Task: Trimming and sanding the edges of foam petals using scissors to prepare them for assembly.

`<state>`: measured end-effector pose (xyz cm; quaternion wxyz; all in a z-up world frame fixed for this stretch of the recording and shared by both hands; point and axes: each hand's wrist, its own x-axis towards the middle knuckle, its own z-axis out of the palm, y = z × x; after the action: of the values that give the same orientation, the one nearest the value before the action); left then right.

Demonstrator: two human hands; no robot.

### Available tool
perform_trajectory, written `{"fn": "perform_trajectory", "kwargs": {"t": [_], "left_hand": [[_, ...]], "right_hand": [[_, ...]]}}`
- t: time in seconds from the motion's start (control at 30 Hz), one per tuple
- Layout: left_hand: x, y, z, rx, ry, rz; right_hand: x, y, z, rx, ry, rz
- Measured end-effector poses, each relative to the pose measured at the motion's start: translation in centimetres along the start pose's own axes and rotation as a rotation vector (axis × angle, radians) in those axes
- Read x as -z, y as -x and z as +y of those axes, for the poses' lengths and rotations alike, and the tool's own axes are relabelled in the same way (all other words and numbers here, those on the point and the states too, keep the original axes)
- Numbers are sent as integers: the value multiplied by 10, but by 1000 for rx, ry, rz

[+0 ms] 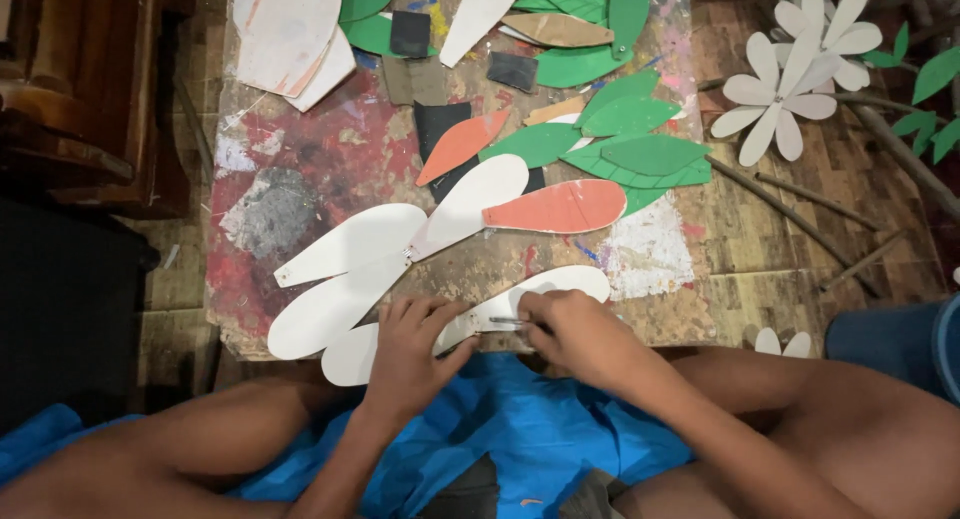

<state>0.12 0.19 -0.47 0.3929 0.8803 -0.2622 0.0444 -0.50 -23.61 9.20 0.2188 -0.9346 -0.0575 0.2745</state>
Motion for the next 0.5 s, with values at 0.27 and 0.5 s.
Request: {"fn": "perform_trajectory", "kwargs": {"t": [0.27, 0.5], "left_hand": [[7, -2, -1, 66, 34, -88], [6, -2, 5, 115, 103, -28]], "right_hand": [[-15, -1, -18, 130, 249, 143], [-56, 5, -11, 263, 503, 411]]}}
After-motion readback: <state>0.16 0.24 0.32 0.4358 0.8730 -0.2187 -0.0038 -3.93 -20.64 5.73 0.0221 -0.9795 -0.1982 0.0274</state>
